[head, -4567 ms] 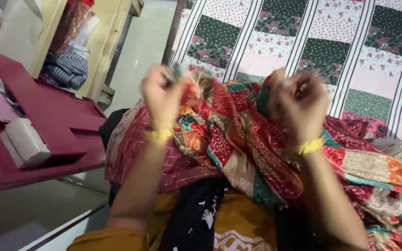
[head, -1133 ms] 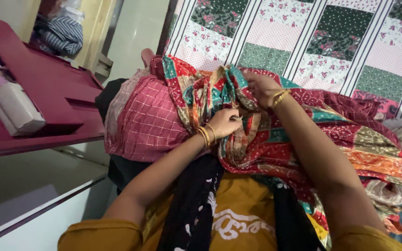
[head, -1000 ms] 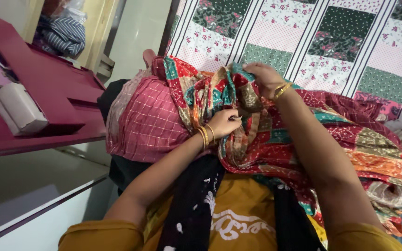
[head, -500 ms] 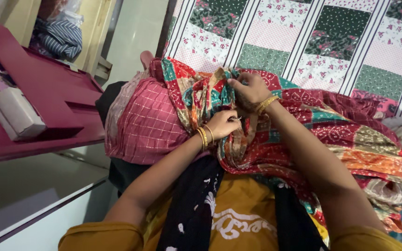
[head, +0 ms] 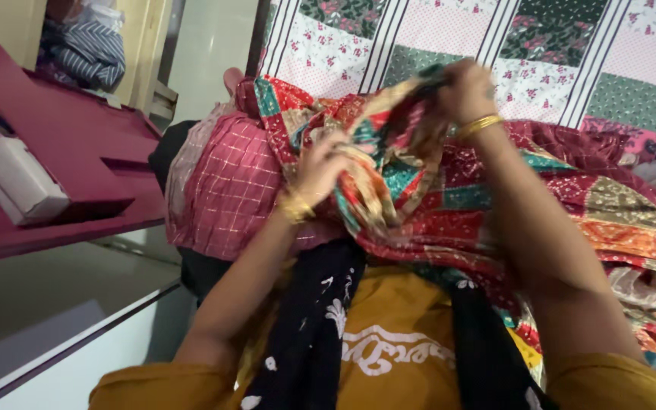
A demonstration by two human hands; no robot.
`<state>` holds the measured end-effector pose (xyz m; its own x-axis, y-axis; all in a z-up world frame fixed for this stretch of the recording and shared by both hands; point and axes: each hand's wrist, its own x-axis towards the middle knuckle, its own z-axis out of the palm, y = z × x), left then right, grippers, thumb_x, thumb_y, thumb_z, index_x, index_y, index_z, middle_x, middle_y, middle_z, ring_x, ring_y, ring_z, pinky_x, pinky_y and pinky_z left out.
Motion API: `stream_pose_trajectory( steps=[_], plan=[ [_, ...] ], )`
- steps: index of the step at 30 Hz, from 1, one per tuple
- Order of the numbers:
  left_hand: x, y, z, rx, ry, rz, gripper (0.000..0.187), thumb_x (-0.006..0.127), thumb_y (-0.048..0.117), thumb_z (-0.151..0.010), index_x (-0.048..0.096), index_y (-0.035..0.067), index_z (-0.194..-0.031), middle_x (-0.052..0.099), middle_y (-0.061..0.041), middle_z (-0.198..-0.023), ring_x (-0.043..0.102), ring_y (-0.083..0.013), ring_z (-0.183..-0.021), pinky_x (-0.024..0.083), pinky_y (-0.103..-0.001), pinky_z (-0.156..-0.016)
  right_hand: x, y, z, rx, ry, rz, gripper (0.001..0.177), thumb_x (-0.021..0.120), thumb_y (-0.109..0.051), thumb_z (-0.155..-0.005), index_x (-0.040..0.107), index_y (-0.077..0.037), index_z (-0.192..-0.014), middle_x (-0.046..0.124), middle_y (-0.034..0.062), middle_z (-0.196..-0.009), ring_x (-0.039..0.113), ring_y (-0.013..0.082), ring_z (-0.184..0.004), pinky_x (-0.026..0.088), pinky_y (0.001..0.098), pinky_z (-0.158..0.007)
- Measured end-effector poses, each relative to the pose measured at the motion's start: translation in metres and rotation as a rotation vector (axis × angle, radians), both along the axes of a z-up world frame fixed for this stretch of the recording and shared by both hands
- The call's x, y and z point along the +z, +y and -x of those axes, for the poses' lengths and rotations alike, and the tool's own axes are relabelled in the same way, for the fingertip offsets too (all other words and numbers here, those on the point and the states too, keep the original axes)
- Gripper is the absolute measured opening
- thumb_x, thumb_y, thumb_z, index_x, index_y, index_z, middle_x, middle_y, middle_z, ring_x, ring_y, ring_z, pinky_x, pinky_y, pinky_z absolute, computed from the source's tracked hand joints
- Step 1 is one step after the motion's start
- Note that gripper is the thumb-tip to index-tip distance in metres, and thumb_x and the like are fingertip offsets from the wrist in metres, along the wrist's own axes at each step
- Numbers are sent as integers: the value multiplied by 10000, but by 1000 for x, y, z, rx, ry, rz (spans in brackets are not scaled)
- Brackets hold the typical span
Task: The person folds a pink garment, then a multicolored patchwork fabric, and finally a bright pink fabric with gold trim. Each item is smoothed, folded into a compact rectangle, and placed on a stack on the bed.
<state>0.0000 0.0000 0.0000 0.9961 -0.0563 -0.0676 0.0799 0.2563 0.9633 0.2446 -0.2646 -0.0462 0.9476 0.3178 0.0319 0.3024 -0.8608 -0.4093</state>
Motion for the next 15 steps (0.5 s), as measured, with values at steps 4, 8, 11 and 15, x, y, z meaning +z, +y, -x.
stream_pose_trajectory(
  steps=[4, 8, 11, 15],
  plan=[
    [34, 52, 21, 308, -213, 312, 163, 481, -45, -896, 566, -24, -1035, 598, -105, -1115, 647, -240, -1092, 525, -375, -1039, 34, -103, -41, -60, -314, -198, 151, 719, -4, -818, 752, -62, -954, 741, 177, -940, 746, 323, -857, 584, 420, -772],
    [59, 82, 47, 496, -486, -892, 193, 547, -71, -937, 495, 23, -1097, 531, -109, -1229, 560, -238, -1107, 476, -333, -1020, 64, -165, -30, -105, -450, -101, 460, 912, -108, -782, 559, 19, -1048, 693, 215, -875, 687, 377, -775, 545, 452, -646],
    [71, 78, 47, 418, -199, -231, 178, 498, -49, -937, 471, 16, -1101, 467, -33, -973, 373, -100, -752, 375, -248, -695, 79, -172, -17, -227, -232, 5, 358, 876, -179, -808, 597, -81, -1009, 683, 148, -877, 687, 317, -769, 559, 434, -654],
    [95, 79, 39, 324, -314, -451, 207, 514, -41, -969, 478, 0, -1168, 465, -40, -1026, 451, -110, -898, 418, -294, -840, 94, -158, -18, -280, -164, -31, 334, 849, -181, -847, 602, -73, -1043, 687, 147, -911, 692, 303, -794, 567, 417, -676]
  ],
)
